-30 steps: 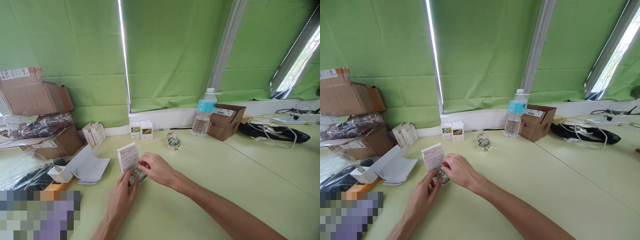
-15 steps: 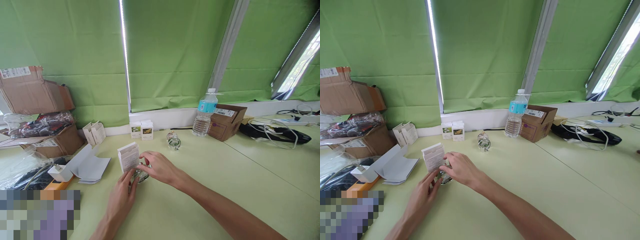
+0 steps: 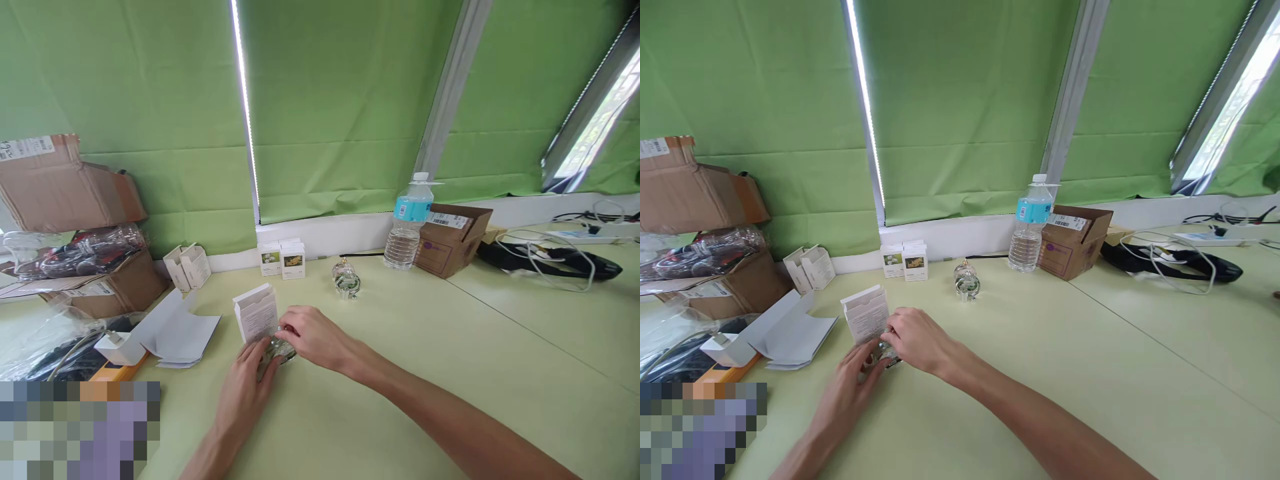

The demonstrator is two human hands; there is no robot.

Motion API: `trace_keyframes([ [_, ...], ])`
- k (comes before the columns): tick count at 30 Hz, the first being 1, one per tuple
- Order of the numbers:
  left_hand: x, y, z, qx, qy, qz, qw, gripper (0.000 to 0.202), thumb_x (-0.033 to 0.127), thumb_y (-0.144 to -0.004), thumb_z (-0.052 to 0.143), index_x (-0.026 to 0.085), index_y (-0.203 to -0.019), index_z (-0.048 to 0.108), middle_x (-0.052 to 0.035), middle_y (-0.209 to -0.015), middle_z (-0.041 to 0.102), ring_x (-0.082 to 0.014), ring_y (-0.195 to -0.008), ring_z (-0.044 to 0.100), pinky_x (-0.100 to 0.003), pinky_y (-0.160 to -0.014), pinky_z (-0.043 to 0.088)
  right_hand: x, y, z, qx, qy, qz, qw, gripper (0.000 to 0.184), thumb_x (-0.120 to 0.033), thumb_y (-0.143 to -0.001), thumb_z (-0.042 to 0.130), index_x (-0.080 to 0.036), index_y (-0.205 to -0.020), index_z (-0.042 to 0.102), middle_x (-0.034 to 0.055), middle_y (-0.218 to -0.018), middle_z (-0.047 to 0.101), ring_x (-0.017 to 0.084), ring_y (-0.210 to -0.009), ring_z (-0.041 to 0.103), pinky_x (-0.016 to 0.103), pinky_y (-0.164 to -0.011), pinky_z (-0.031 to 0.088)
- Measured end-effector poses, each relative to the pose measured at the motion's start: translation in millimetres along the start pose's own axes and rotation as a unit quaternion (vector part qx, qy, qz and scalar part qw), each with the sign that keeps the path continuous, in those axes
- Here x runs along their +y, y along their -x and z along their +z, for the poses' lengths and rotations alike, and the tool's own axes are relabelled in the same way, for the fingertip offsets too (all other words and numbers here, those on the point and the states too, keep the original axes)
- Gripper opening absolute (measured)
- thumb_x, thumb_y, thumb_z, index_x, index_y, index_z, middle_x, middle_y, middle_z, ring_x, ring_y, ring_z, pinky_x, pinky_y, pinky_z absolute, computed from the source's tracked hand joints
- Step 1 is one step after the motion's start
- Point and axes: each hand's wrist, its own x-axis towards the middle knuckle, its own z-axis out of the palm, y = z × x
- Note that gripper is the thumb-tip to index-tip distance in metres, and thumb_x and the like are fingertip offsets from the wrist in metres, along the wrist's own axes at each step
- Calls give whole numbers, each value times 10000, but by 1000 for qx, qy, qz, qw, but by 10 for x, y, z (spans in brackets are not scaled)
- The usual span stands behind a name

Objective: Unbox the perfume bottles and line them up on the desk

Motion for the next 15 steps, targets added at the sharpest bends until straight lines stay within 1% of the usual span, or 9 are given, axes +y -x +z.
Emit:
trace_keyframes([
  [3,-1,-9,-11,7,-3,26,1000,327,387,-927,430,218,-1174,562,-102,-1054,637,-235,-978,605,-333,-744,516,24,1,11,-7,13,-13,1000,299,-270,-949,441,-168,-688,545,11,-724,537,117,-650,474,245,-615,353],
  [7,25,-19,-16,5,-5,41,999,317,369,-930,422,204,-1155,572,-118,-1053,637,-255,-1006,596,-370,-785,511,65,6,68,-20,12,-30,999,267,-231,-949,435,-166,-732,576,25,-754,560,127,-678,499,252,-643,378],
  [9,32,-22,-16,0,3,45,999,312,368,-934,413,203,-1148,570,-116,-1063,633,-249,-1020,592,-376,-821,504,49,-5,21,-20,5,-42,999,263,-221,-951,426,-165,-749,585,31,-763,570,131,-679,505,254,-646,386],
  [11,31,-21,-17,-1,5,44,999,311,367,-937,409,201,-1152,561,-111,-1072,630,-241,-1032,587,-376,-846,496,-20,-21,-156,13,-14,-50,999,269,-231,-963,407,-164,-789,601,38,-784,588,133,-694,517,256,-663,396],
  [13,27,-16,-17,-1,0,41,999,312,368,-935,416,202,-1160,553,-105,-1063,632,-239,-1031,585,-375,-844,495,-129,-30,-451,105,-44,-33,993,274,-284,-976,399,-167,-863,620,44,-836,615,142,-749,536,264,-710,406],
  [15,20,-8,-15,-1,-7,42,999,312,369,-930,427,202,-1164,550,-101,-1045,636,-239,-1023,586,-371,-827,498,-224,-18,-755,182,-56,6,982,306,-378,-964,421,-180,-868,634,36,-823,623,148,-737,540,268,-674,400],
])
